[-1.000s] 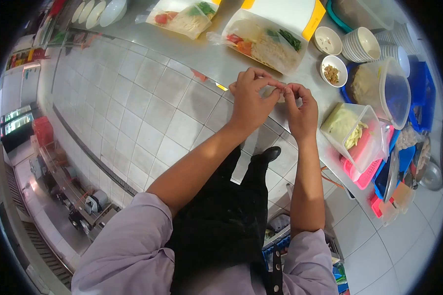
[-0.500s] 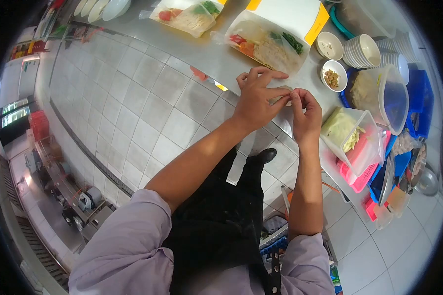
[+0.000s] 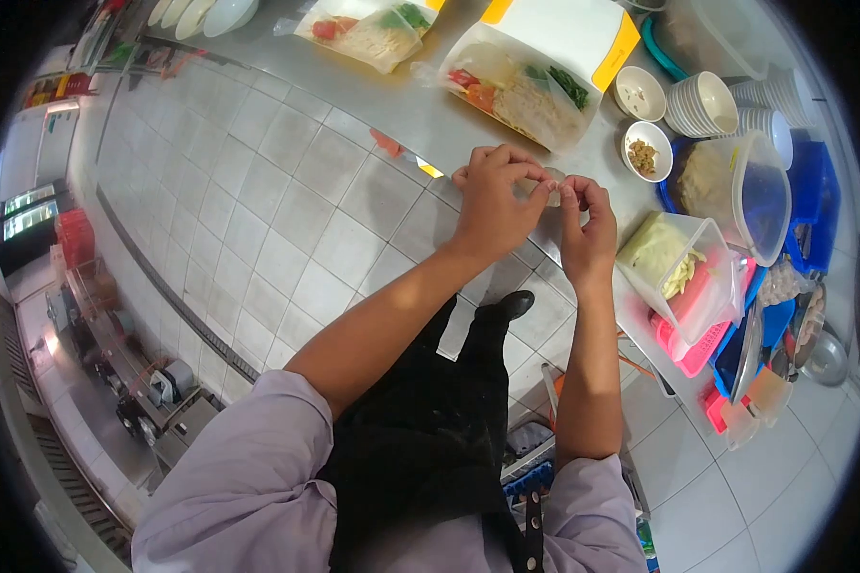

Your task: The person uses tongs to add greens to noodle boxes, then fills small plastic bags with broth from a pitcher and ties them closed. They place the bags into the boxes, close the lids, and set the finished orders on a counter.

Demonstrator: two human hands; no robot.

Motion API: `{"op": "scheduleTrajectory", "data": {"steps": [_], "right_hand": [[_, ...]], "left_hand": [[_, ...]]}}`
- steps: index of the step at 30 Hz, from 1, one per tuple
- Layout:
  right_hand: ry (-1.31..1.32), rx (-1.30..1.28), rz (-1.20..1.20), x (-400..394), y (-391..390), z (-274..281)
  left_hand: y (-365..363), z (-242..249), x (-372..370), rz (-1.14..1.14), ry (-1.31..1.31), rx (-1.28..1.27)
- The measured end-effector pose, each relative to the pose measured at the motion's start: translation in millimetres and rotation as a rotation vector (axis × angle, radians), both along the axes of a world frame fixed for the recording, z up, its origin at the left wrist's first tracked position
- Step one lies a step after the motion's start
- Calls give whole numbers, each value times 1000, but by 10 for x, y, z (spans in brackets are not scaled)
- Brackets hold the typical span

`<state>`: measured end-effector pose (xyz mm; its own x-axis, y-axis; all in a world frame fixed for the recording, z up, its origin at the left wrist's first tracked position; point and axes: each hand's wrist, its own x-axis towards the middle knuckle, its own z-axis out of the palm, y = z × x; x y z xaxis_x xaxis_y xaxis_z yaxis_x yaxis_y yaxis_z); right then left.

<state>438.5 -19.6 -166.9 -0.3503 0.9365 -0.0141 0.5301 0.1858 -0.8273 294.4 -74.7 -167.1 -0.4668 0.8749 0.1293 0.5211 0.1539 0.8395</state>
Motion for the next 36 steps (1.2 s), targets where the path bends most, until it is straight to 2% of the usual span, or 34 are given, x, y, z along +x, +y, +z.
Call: {"op": "scheduleTrajectory", "data": {"steps": [5,8,10,12,16,21,23,26,27,28,31,36], "right_hand": [[119,-36,18,8,-14,-53],[170,-86,-25,-28,-21,-27],[185,-106,-48,-47,-24,22],[220,-194,-75,-55,-17,67],[227,-182,-61,-15,1,41],[73,23,-67,-7,-65,81],[90,-26,-84,-1,-99,106],[24,-6,-118,12,-110,15],[18,-10,-140,4,-103,-13],[-56,112,-120,-6,-80,-53],[-41,110,-155,21,-39,-1],[-70,144,-87,-20,-30,88]], "left_hand": [[-12,89,37,59,27,-125],[4,38,45,70,-47,-45],[-3,-28,57,-1,-53,115],[-48,4,72,-28,-31,121],[-45,-26,57,-43,68,153],[-8,-11,53,-80,197,159],[-4,0,75,-96,250,181],[9,-62,129,-108,206,140],[24,-138,153,-51,104,131],[54,-166,174,0,-1,124],[34,-220,134,-76,22,178],[10,-204,208,-72,95,207]]}}
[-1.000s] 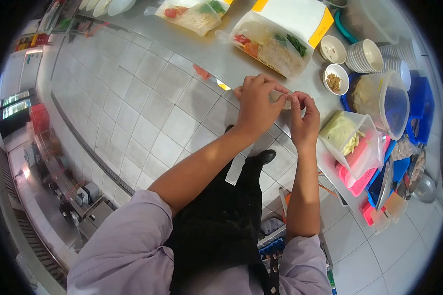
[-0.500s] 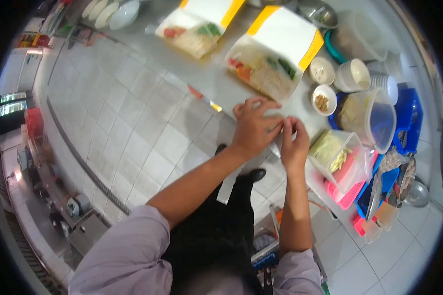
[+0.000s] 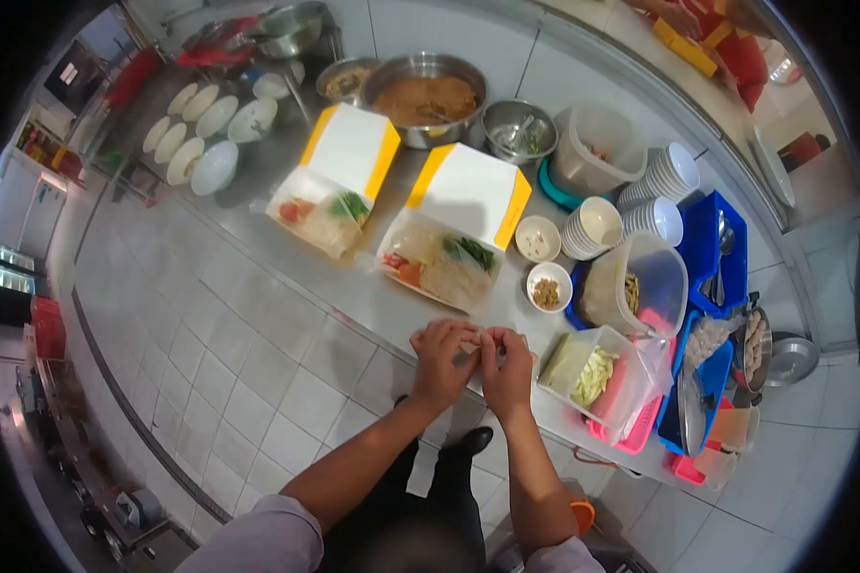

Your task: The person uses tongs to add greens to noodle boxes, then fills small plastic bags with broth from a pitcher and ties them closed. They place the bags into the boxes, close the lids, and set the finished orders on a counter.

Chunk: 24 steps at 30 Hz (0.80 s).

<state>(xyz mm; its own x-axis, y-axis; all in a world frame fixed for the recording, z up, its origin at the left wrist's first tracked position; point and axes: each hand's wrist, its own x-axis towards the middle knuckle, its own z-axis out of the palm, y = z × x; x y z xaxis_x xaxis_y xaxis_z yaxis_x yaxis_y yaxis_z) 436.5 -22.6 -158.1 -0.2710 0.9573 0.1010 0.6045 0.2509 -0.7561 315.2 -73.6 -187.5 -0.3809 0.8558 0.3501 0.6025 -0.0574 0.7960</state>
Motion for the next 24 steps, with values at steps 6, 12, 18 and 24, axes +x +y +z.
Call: {"op": "scheduleTrajectory", "data": {"steps": [6,12,18,24], "right_hand": [[48,57,37,12,-61,12],[85,17,83,27,-28,4],[213,-25,6,-41,-152,-105],[102,100,-33,-77,-129,-214]], "left_hand": [[-14,195,-83,7,-39,-26],[7,266,-220,-91,141,-112],[20,226,-228,-48,57,-96],[11,219,-297,-112,9,-104]]}}
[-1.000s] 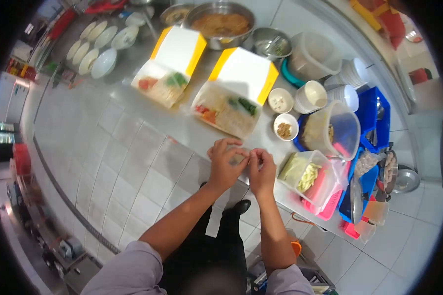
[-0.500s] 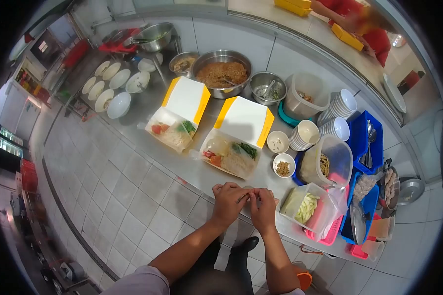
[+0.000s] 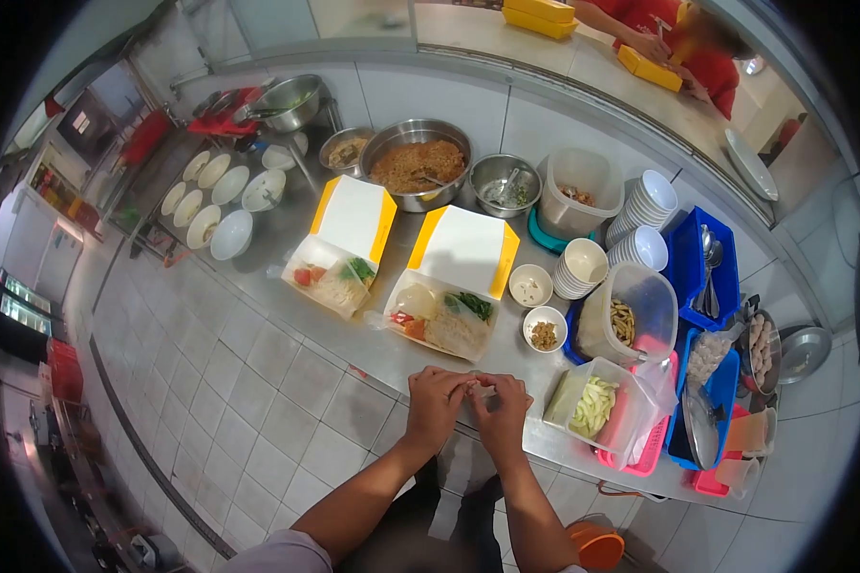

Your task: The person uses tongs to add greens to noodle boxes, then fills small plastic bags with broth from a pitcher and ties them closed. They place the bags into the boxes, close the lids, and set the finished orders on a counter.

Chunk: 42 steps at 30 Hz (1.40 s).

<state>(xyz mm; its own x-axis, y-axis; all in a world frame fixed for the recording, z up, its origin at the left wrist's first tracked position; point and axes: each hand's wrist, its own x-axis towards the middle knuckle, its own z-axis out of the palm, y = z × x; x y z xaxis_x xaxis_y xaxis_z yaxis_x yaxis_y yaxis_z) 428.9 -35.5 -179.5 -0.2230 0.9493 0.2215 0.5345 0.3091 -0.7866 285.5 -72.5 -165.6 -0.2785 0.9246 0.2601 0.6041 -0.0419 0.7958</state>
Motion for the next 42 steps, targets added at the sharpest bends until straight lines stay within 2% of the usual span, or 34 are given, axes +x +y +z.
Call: {"op": "scheduleTrajectory", "data": {"steps": [9,11,21,23,27,29,33,38,42], "right_hand": [[-12,101,-78,-25,-26,60],[-111,158,-102,-26,-24,60],[-274,182,-90,-35,-28,167],[-334,125,-54,-22,-8,216],[-310,129,-121,-85,11,280],[-217,111,-148,-87,18,187],[-206,59,-126,-76,6,118],[-244,98,-129,-93,-7,110],[-257,99,-117,-80,10,128]], "left_hand": [[8,159,34,3,94,-87],[7,115,39,1,68,-64],[25,111,36,-6,125,-123],[47,103,29,-11,147,-13],[55,229,83,35,152,-46],[67,256,98,45,115,-91],[64,194,98,39,104,-114],[75,16,49,-22,14,-59],[73,91,73,-2,48,-24]]}}
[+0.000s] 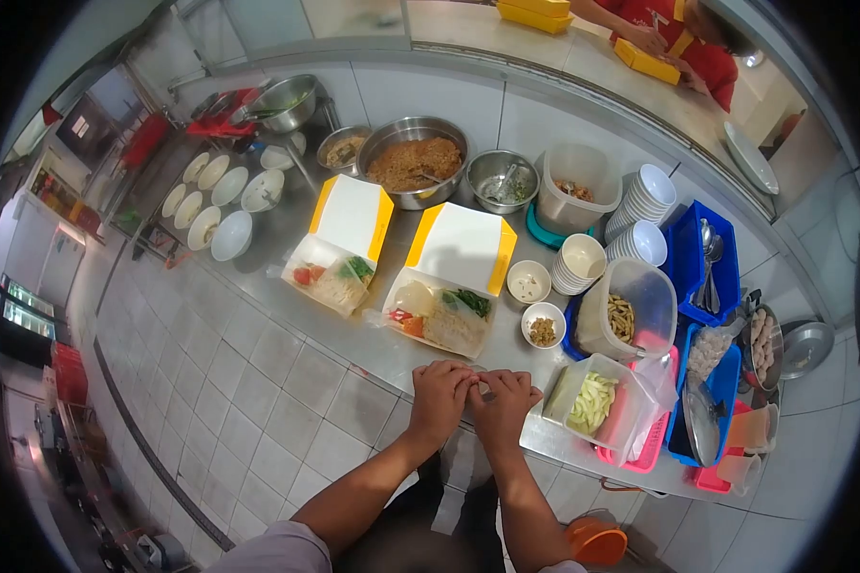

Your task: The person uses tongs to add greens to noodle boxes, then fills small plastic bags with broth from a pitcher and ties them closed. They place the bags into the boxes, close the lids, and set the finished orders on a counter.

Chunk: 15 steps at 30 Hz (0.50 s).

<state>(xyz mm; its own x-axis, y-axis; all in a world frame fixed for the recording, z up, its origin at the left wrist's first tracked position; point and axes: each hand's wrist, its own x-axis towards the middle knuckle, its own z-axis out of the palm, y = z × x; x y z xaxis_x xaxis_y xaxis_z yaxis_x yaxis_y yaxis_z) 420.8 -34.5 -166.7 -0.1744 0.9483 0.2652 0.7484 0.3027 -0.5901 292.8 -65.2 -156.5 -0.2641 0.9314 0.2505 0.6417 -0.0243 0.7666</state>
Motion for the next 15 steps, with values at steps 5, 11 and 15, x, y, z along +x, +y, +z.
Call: {"op": "scheduleTrajectory", "data": {"steps": [5,11,15], "right_hand": [[-6,40,65,45,26,-55],[25,53,105,115,68,-63],[44,49,111,124,61,120]], "left_hand": [[8,57,-5,-20,19,-13],[-20,-108,2,36,-249,-76],[-46,-140,29,54,-115,5]]}}
